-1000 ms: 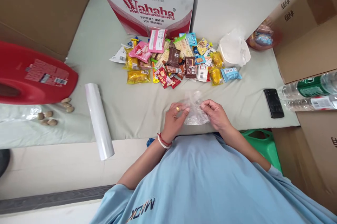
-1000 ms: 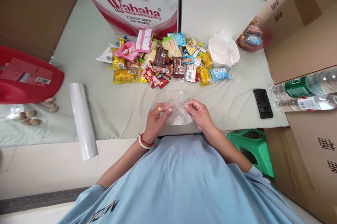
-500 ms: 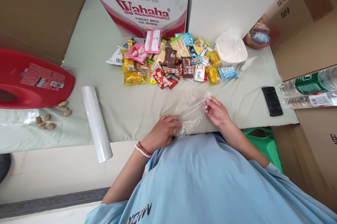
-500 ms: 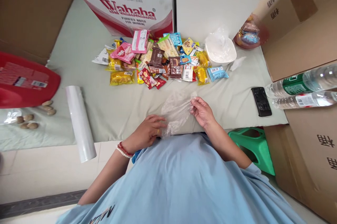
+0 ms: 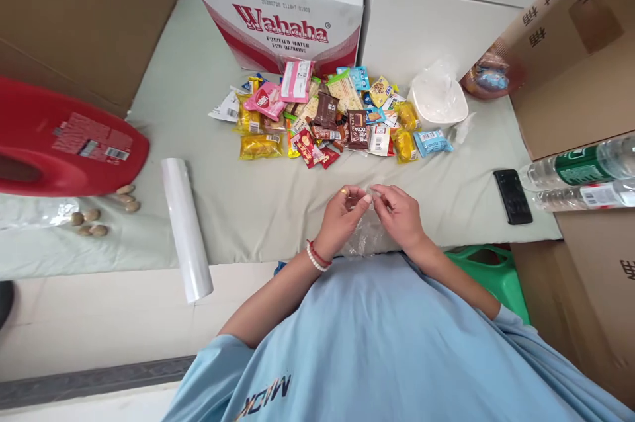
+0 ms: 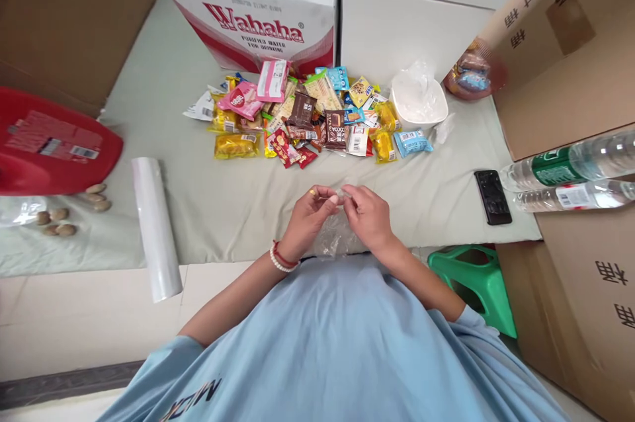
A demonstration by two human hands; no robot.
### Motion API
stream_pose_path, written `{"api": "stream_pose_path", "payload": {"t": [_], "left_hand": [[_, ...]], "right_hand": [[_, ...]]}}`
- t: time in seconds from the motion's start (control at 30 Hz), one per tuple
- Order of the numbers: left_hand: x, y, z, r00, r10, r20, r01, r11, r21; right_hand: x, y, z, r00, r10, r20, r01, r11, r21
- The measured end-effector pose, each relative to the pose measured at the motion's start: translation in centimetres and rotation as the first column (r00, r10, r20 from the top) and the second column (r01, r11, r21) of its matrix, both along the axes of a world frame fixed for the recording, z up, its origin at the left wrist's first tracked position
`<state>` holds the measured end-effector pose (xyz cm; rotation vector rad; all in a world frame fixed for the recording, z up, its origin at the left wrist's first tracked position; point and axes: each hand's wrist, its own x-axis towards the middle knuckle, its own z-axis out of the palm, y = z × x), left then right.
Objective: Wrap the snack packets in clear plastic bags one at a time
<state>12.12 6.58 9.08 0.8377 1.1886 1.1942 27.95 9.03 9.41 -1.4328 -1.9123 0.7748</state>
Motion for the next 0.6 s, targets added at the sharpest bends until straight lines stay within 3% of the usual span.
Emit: {"api": "stream_pose_path", "payload": {"t": [0.1, 0.23, 0.4, 0.6], "left_hand": [[1.3, 0.5, -0.5, 0.992, 0.062, 0.107, -0.054, 0.996, -0.077], [1.5, 0.7, -0.3, 0.967, 0.151, 0.204, -0.126, 0.983, -0.132], [1.0, 0.9, -0.3, 0.958, 0.189, 0.215, -0.148, 0.970, -0.193], [0.1, 1.1, -0.7, 0.927, 0.251, 0.278, -0.198, 0.959, -0.205]], "right_hand": [[-0.3, -0.2, 0.1, 0.954, 0.022, 0.300, -0.078, 0.981, 0.176], [-0.3, -0.3, 0.3, 0.873, 0.033, 0.486, -0.185, 0.946, 0.267], [-0.1, -0.4, 0.8, 0.835, 0.065, 0.547, -0.285, 0.900, 0.329], [0.3, -0.7, 1.4, 0.857, 0.108, 0.503, -0.319, 0.878, 0.355]]}}
